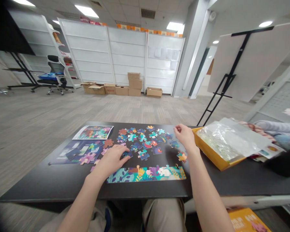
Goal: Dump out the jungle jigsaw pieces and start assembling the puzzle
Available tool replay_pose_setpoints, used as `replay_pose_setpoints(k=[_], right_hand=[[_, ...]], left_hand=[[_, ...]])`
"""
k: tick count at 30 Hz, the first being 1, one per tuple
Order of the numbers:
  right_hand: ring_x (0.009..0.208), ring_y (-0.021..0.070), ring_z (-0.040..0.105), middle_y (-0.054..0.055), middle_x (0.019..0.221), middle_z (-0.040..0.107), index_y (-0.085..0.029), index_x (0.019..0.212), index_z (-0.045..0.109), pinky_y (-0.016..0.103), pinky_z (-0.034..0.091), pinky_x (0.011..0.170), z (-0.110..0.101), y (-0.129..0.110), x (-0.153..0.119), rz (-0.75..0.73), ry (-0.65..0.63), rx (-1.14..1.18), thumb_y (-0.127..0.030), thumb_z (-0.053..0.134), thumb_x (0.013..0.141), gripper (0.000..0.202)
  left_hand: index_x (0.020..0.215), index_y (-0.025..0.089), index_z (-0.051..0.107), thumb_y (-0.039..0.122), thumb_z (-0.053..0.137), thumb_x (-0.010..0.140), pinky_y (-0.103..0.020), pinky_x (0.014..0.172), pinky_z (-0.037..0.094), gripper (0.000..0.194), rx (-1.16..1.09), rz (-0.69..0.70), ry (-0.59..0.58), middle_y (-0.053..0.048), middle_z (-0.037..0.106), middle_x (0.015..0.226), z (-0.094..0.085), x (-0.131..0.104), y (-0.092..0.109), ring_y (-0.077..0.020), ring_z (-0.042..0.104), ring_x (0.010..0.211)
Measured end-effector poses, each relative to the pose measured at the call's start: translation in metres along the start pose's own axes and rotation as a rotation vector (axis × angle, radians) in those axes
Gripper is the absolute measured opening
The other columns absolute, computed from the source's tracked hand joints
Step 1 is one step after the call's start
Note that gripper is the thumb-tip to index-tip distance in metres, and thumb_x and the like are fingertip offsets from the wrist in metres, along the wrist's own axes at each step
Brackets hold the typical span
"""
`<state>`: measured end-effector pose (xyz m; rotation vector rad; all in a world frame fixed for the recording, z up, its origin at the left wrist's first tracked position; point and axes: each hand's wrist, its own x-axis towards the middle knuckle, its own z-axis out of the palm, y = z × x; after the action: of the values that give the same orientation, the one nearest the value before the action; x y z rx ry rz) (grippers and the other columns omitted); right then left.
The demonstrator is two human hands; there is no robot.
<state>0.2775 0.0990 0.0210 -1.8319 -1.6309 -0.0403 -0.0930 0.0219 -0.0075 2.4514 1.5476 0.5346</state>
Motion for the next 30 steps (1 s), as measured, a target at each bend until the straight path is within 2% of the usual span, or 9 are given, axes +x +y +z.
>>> replay_pose_setpoints(k=[6, 10, 17, 21, 23, 27, 30], right_hand=[[0.080, 0.0232, 0.072, 0.007, 0.084, 0.078, -0.021, 0.089, 0.073, 0.033, 0.054, 0.075, -0.002, -0.004, 0.001, -0.013, 0.042, 0.057, -0.036, 0.059, 0.087, 0.021], [0.080, 0.0228, 0.072, 0.006, 0.085, 0.078, -0.022, 0.090, 0.073, 0.032, 0.053, 0.076, -0.001, 0.000, 0.004, -0.090, 0.003, 0.013, -0.035, 0.058, 0.088, 0.020], [0.080, 0.0240, 0.073, 0.008, 0.085, 0.078, -0.021, 0.092, 0.072, 0.033, 0.053, 0.075, -0.008, 0.027, 0.008, -0.122, -0.057, -0.066, -0.032, 0.054, 0.091, 0.021], [0.078, 0.0234, 0.073, 0.007, 0.082, 0.078, -0.021, 0.096, 0.072, 0.032, 0.052, 0.074, -0.023, 0.046, 0.006, -0.046, -0.083, -0.066, -0.034, 0.054, 0.093, 0.023], [0.077, 0.0235, 0.073, 0.007, 0.081, 0.078, -0.022, 0.093, 0.074, 0.031, 0.051, 0.072, -0.031, 0.056, 0.004, 0.014, -0.176, -0.133, -0.034, 0.058, 0.091, 0.020], [0.072, 0.0232, 0.071, 0.005, 0.077, 0.078, -0.023, 0.077, 0.075, 0.030, 0.049, 0.064, -0.038, 0.074, 0.001, 0.050, -0.470, -0.233, -0.031, 0.071, 0.079, 0.008], [0.068, 0.0209, 0.071, 0.003, 0.074, 0.076, -0.024, 0.078, 0.075, 0.028, 0.049, 0.062, -0.037, 0.082, 0.000, 0.054, -0.532, -0.173, -0.021, 0.074, 0.070, 0.009]], left_hand=[[0.107, 0.021, 0.069, 0.027, 0.065, 0.093, -0.043, 0.105, 0.046, 0.016, 0.010, 0.005, -0.010, -0.009, 0.072, 0.119, 0.003, 0.004, 0.003, -0.0285, 0.060, 0.121], [0.109, 0.022, 0.069, 0.027, 0.063, 0.094, -0.043, 0.104, 0.047, 0.017, 0.013, 0.028, -0.019, -0.007, 0.072, 0.118, 0.005, 0.005, 0.005, -0.0284, 0.060, 0.121], [0.108, 0.022, 0.069, 0.027, 0.063, 0.094, -0.043, 0.103, 0.046, 0.016, 0.023, 0.029, -0.018, -0.007, 0.073, 0.117, 0.006, 0.006, 0.006, -0.0287, 0.060, 0.121], [0.106, 0.022, 0.070, 0.023, 0.063, 0.094, -0.043, 0.104, 0.046, 0.014, 0.003, 0.045, 0.013, -0.007, 0.072, 0.117, 0.007, 0.006, 0.007, -0.0276, 0.060, 0.119], [0.104, 0.022, 0.071, 0.022, 0.062, 0.095, -0.044, 0.106, 0.045, 0.013, -0.024, 0.095, 0.025, -0.006, 0.073, 0.115, 0.007, 0.006, 0.010, -0.0262, 0.061, 0.116], [0.100, 0.024, 0.075, 0.028, 0.060, 0.098, -0.041, 0.103, 0.047, 0.016, -0.108, 0.229, -0.034, -0.004, 0.075, 0.111, 0.009, 0.008, 0.022, -0.0236, 0.063, 0.109], [0.099, 0.025, 0.077, 0.030, 0.060, 0.098, -0.039, 0.099, 0.049, 0.017, -0.115, 0.237, -0.084, -0.004, 0.075, 0.109, 0.012, 0.010, 0.032, -0.0241, 0.063, 0.108]])
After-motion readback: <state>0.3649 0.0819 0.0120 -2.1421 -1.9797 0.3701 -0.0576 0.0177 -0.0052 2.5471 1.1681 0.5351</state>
